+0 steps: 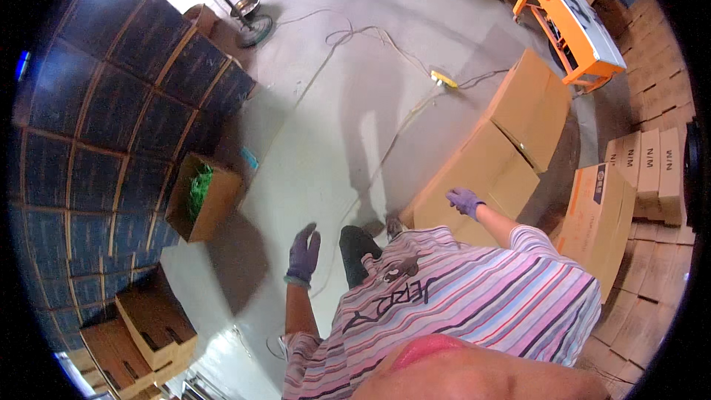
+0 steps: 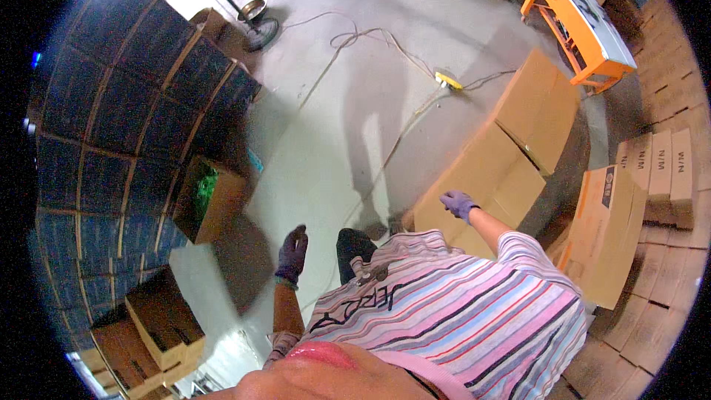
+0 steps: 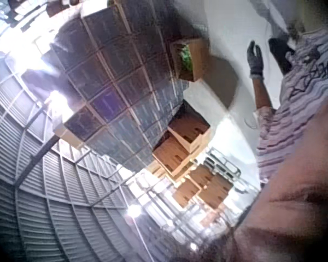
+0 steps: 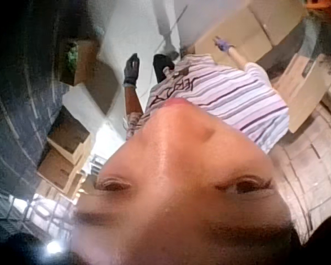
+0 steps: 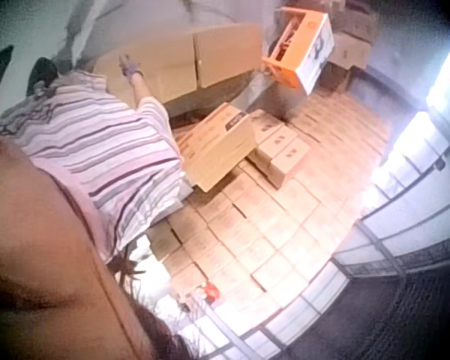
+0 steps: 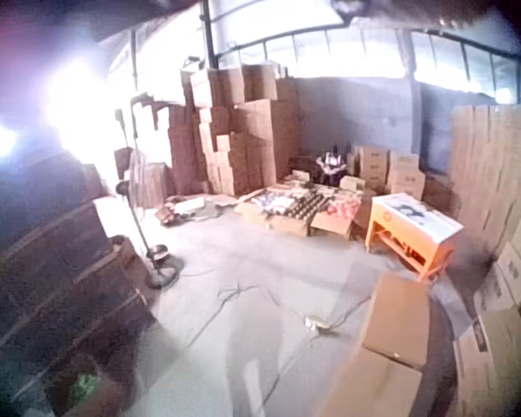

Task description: The person prepares a cardboard box, fills it with orange boxed items and small round containers, seals the box with a tape dispenser, and then plugs in an electrical cable.

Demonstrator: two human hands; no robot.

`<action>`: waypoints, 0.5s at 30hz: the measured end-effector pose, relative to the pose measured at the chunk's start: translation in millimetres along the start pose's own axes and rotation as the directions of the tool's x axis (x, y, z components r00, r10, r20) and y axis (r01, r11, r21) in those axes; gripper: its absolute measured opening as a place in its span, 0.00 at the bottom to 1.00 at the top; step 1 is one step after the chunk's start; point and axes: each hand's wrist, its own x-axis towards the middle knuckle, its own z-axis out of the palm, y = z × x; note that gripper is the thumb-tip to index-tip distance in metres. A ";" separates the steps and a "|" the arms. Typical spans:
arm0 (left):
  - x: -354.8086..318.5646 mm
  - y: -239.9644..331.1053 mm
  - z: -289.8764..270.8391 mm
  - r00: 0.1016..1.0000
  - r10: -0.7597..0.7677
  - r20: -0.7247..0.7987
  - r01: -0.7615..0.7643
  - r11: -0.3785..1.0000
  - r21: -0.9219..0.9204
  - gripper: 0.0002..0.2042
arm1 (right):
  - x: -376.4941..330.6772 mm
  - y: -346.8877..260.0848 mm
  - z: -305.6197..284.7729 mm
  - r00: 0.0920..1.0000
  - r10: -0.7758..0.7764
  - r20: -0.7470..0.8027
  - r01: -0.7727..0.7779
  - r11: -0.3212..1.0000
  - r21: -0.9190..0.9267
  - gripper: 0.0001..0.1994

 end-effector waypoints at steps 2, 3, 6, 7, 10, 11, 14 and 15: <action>46.3 -5.0 0.0 0.995 -0.084 0.059 0.084 0.996 0.000 0.17 | 25.1 -55.6 -17.9 0.964 -0.231 -0.134 0.206 0.962 -0.180 0.18; 61.5 -6.6 -6.2 0.988 -0.136 0.076 0.133 0.990 0.045 0.18 | 37.8 -79.5 -20.1 0.956 -0.243 -0.163 0.213 0.960 -0.183 0.19; 138.4 7.2 -12.7 0.979 -0.149 0.143 0.142 0.988 0.053 0.18 | 81.7 -117.1 -25.0 0.958 -0.161 -0.238 0.133 0.983 -0.127 0.21; 169.5 20.2 -22.4 0.976 -0.139 0.165 0.131 0.990 0.062 0.18 | 100.0 -112.0 -25.6 0.965 -0.070 -0.253 0.056 0.997 -0.062 0.21; 298.1 37.7 2.9 0.976 -0.038 0.213 0.034 0.999 0.021 0.17 | 154.0 -25.8 -60.2 0.912 0.083 -0.401 -0.107 0.994 -0.037 0.20; 326.9 58.3 -23.8 0.979 -0.065 0.191 0.033 0.985 0.169 0.17 | 154.3 -57.8 -31.2 0.927 0.226 -0.298 -0.254 0.966 -0.057 0.16; 437.3 92.0 -32.8 0.931 0.240 0.276 -0.268 0.961 0.070 0.16 | 140.9 -59.0 -24.5 0.997 -0.058 -0.056 -0.007 0.624 -0.781 0.11; 474.2 118.9 -15.3 0.884 0.330 0.331 -0.359 0.933 0.030 0.16 | 136.4 -26.4 -32.5 0.979 0.048 -0.199 -0.166 0.755 -0.635 0.11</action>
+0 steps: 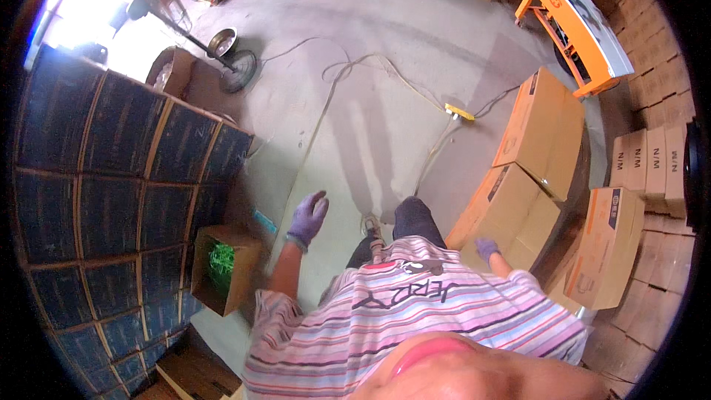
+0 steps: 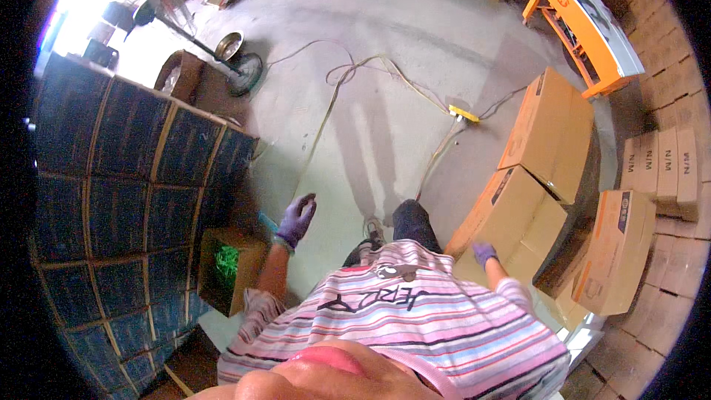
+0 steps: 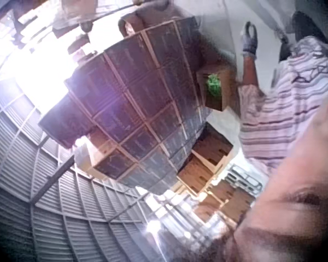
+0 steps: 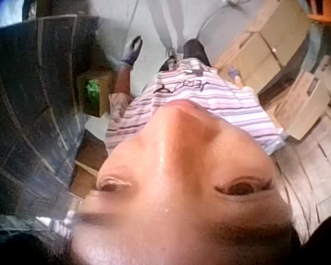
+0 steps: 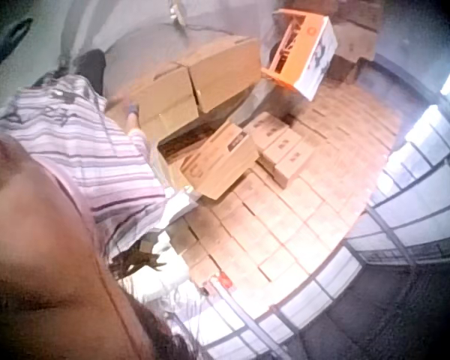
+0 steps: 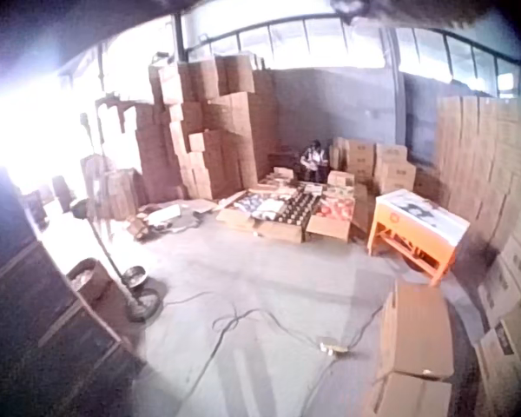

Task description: The person prepares a cardboard box, fills it with orange boxed items and small round containers, seals the box with a tape dispenser, and then plugs in an electrical cable.

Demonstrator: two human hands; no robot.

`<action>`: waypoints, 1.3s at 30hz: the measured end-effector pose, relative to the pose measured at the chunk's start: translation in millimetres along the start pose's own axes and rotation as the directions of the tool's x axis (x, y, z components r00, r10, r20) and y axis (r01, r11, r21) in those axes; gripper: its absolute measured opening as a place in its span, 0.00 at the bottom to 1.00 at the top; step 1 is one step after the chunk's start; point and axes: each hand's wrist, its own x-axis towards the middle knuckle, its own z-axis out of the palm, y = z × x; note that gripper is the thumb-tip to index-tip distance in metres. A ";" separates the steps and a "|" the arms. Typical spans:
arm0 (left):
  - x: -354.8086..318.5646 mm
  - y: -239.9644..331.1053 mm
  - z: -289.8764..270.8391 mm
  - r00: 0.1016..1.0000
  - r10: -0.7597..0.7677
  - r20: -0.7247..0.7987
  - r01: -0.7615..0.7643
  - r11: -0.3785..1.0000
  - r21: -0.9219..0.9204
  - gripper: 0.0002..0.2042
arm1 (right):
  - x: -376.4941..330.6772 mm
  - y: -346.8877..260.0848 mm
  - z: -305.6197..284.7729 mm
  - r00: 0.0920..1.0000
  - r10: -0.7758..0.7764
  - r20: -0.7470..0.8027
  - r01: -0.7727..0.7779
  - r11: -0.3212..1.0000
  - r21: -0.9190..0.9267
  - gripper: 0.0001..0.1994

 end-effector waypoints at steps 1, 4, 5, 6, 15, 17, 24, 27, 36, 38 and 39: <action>30.8 14.9 -10.1 0.999 -0.025 0.035 0.024 1.000 0.017 0.17 | -1.8 -3.6 8.3 0.997 0.082 -0.006 -0.078 0.975 0.210 0.12; 121.7 49.4 -17.9 0.993 -0.048 0.106 0.047 0.999 0.017 0.17 | 4.2 -19.5 20.0 0.970 0.239 0.033 -0.213 0.785 0.582 0.15; 150.5 52.4 -8.9 0.991 -0.022 0.135 0.025 0.999 -0.023 0.17 | 8.7 -22.1 19.5 0.964 0.258 0.063 -0.241 0.745 0.622 0.15; 173.6 59.4 9.0 0.983 0.013 0.181 -0.001 0.998 -0.069 0.17 | 15.1 -18.7 17.5 0.958 0.273 0.083 -0.260 0.715 0.649 0.16; 295.0 52.1 57.6 0.911 -0.098 0.401 0.195 0.959 -0.207 0.19 | 126.2 -61.5 -167.1 0.932 0.359 0.046 -0.181 0.352 0.918 0.18; 312.5 31.1 56.3 0.930 -0.112 0.351 0.200 0.954 -0.225 0.19 | 138.2 -84.2 -223.7 0.908 0.417 0.038 -0.104 0.137 0.985 0.17; 370.4 31.7 40.1 0.915 -0.177 0.364 0.245 0.958 -0.149 0.19 | 166.0 -118.5 -220.3 0.930 0.356 0.087 -0.089 -0.012 0.996 0.14; 379.2 52.6 51.9 0.909 -0.125 0.398 0.202 0.967 -0.157 0.18 | 182.6 -58.3 -118.0 0.944 0.220 0.248 -0.268 0.067 0.961 0.13; 363.8 22.1 44.8 0.891 -0.289 0.350 0.335 0.939 -0.080 0.19 | 172.8 -67.9 -112.2 0.970 0.141 0.197 -0.237 0.384 0.893 0.18; 367.3 38.8 64.0 0.876 -0.299 0.378 0.367 0.923 -0.120 0.19 | 163.1 -62.7 -121.1 0.940 0.338 0.044 -0.182 0.389 0.903 0.15; 368.4 42.4 73.8 0.871 -0.267 0.412 0.350 0.926 -0.140 0.19 | 163.7 -54.3 -127.1 0.901 0.431 -0.045 -0.145 0.399 0.905 0.14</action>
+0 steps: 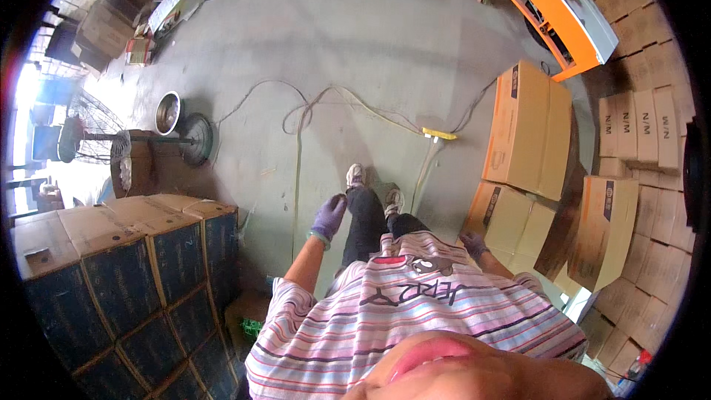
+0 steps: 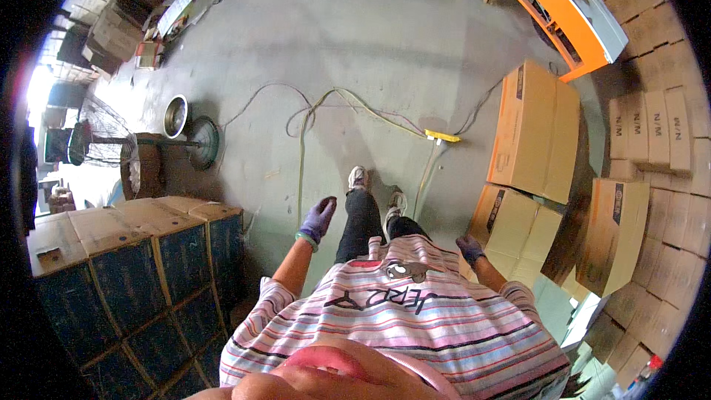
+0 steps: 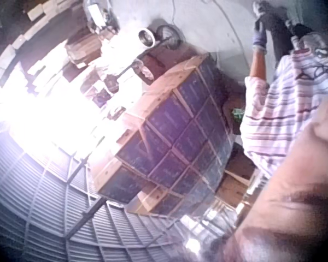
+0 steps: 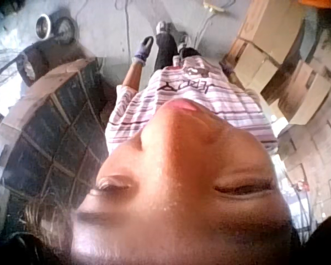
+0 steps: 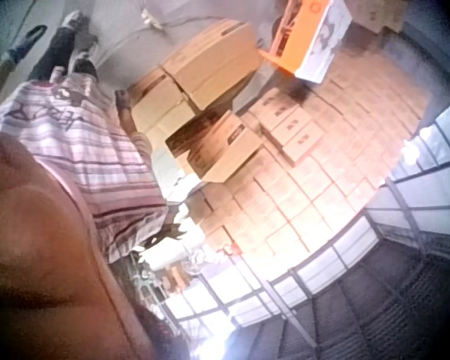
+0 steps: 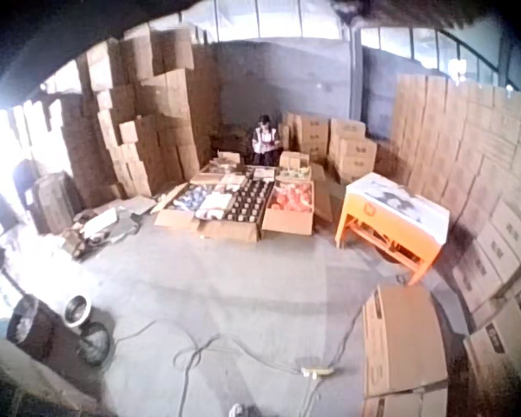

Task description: The person prepares a cardboard box, fills it with orange boxed items and small round containers, seals the box with a tape dispenser, and then plugs in an electrical cable.

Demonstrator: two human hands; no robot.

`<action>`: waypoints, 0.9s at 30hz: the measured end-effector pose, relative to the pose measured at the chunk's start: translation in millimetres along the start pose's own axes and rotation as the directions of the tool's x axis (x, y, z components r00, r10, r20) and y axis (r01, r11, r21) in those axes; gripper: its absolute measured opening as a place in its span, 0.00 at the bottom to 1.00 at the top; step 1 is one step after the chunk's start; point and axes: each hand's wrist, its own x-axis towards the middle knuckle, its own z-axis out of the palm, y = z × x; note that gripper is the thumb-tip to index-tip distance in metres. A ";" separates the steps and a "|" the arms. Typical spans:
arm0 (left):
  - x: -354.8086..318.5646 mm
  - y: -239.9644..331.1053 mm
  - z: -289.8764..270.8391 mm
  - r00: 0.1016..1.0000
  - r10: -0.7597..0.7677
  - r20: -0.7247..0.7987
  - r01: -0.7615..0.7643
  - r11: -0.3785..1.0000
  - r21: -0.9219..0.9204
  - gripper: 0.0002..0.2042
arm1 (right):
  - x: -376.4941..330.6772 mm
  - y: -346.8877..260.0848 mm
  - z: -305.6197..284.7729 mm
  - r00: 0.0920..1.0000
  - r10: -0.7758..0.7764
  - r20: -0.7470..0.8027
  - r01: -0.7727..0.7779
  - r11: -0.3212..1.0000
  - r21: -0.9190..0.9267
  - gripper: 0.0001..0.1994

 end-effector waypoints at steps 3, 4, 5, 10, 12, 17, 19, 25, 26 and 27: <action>3.8 -8.8 4.2 1.000 -0.011 0.015 0.010 0.998 0.062 0.18 | -6.7 -37.9 4.7 1.000 0.006 0.027 -0.010 0.985 0.174 0.13; 7.1 -9.1 7.7 0.999 -0.006 0.050 0.003 0.998 0.058 0.18 | -9.1 -43.8 3.7 1.000 -0.012 -0.008 0.013 0.996 0.086 0.12; 8.9 -10.1 10.7 0.996 -0.002 0.085 -0.003 0.998 0.056 0.17 | -10.6 -50.0 3.6 0.998 0.058 -0.033 -0.059 0.998 -0.025 0.12; 7.7 -33.9 1.2 0.987 0.096 -0.131 -0.093 0.995 0.027 0.16 | -42.2 -100.6 11.5 0.998 -0.039 -0.052 0.022 0.955 -0.296 0.15; 4.3 -44.0 -4.1 0.991 0.016 -0.130 -0.006 0.997 0.072 0.16 | -41.4 -118.2 9.4 0.997 0.019 0.068 0.008 0.927 -0.374 0.22; 88.6 -41.1 -108.7 0.999 0.046 0.008 -0.046 0.953 0.299 0.19 | 51.3 -206.2 -28.7 0.971 -0.219 0.094 0.235 0.943 -0.235 0.50; 114.3 74.7 -147.8 0.958 0.142 -0.248 -0.021 0.901 0.434 0.19 | 58.7 -303.7 -129.0 0.850 -0.493 -0.187 0.505 0.863 0.019 0.50; 98.5 336.3 -235.3 0.252 0.861 -0.443 -0.646 0.490 0.585 0.13 | -17.6 -543.9 -287.5 0.309 -0.884 -0.350 0.910 0.382 -0.163 0.46; 93.6 347.8 -236.3 0.234 0.917 -0.323 -0.608 0.397 0.687 0.13 | -24.4 -552.5 -285.8 0.292 -0.899 -0.325 0.917 0.360 -0.171 0.46; 92.2 355.4 -235.3 0.220 0.955 -0.200 -0.571 0.292 0.767 0.12 | -27.0 -555.1 -286.6 0.270 -0.914 -0.303 0.910 0.345 -0.231 0.46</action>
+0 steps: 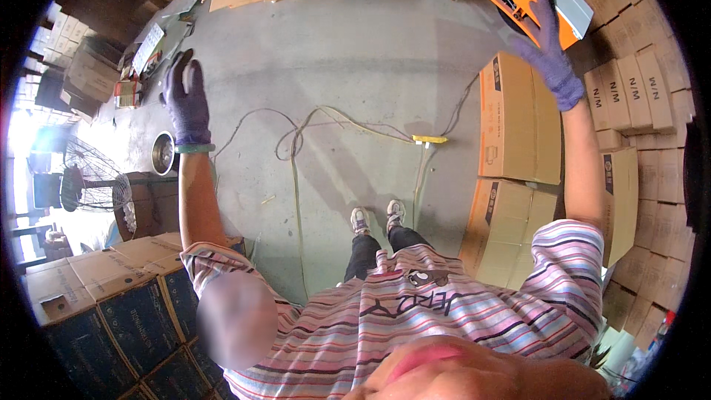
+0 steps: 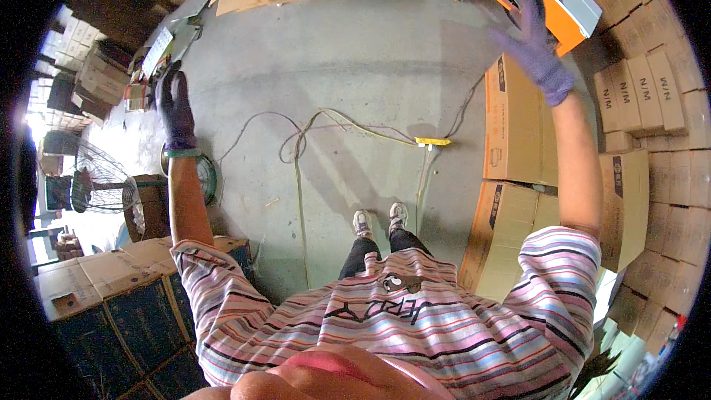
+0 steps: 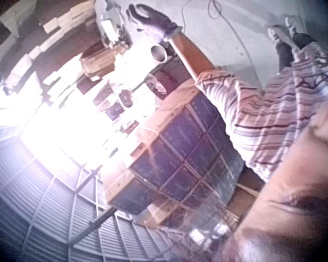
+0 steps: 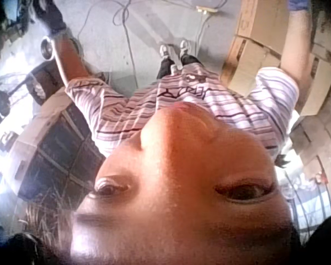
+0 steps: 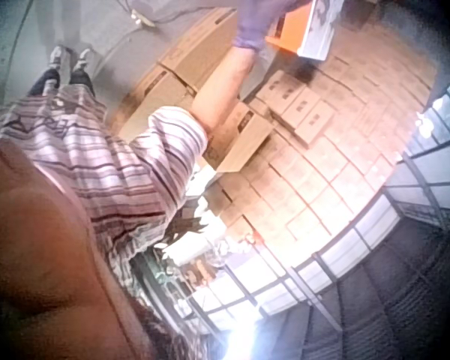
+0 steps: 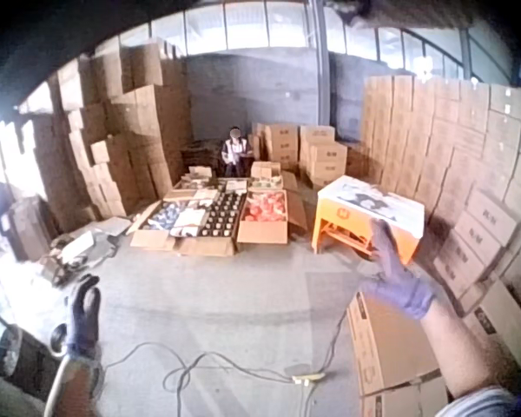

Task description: The person prepares a cardboard box, fills it with orange boxed items and small round containers, seals the box with a tape dispenser, and then plugs in an electrical cable.

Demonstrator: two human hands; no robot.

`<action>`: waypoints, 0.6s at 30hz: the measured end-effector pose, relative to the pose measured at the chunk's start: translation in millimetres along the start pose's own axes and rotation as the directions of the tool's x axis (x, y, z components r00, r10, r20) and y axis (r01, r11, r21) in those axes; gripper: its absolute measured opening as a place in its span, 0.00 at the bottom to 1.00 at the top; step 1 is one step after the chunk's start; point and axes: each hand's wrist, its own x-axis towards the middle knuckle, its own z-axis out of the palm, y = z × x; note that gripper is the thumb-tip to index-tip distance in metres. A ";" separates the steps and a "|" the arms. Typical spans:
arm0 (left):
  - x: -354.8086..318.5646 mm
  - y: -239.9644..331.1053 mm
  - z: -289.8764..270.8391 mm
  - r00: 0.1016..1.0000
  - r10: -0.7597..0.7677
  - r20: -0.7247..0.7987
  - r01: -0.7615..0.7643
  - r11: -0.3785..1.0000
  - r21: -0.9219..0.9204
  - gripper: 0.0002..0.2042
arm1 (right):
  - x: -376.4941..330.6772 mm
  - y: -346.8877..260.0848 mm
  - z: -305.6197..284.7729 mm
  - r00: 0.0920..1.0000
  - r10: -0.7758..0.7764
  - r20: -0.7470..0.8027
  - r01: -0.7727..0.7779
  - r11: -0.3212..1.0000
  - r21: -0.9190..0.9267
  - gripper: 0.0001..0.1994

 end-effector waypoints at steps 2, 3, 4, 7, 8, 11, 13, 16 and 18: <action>-9.0 11.2 20.4 1.000 -0.027 0.003 0.026 0.999 0.039 0.12 | -6.7 2.1 6.3 0.998 -0.042 0.041 0.047 0.989 -0.138 0.47; -14.8 26.2 25.8 0.997 -0.065 0.044 0.057 0.985 0.161 0.12 | -12.8 4.7 9.2 0.997 -0.056 0.061 0.068 0.972 -0.225 0.47; -19.8 37.3 25.8 0.991 -0.108 0.076 0.081 0.953 0.291 0.12 | -15.3 4.4 12.7 0.997 -0.039 0.066 0.053 0.973 -0.223 0.47; -30.6 36.7 32.3 0.987 -0.149 0.063 0.133 0.969 0.210 0.12 | -22.3 0.1 16.8 0.996 0.005 0.085 0.015 0.974 -0.224 0.48; -35.3 36.1 33.2 0.982 -0.177 0.061 0.160 0.964 0.215 0.12 | -23.9 0.8 15.5 0.996 0.015 0.092 0.007 0.975 -0.223 0.48; -43.2 41.3 34.3 0.967 -0.229 0.107 0.202 0.955 0.219 0.12 | -33.8 8.5 15.6 0.994 0.043 0.100 -0.016 0.967 -0.255 0.48; -46.9 46.1 35.5 0.961 -0.251 0.115 0.228 0.956 0.183 0.12 | -37.7 10.1 11.2 0.993 0.048 0.112 -0.016 0.963 -0.270 0.47; -57.4 41.1 39.7 0.965 -0.243 0.093 0.201 0.922 0.330 0.13 | -44.5 19.6 13.7 0.990 0.079 0.121 -0.060 0.987 -0.152 0.46; -55.8 36.3 36.2 0.967 -0.237 0.092 0.201 0.934 0.297 0.13 | -44.2 27.3 21.9 0.984 0.152 0.099 -0.156 0.987 0.040 0.45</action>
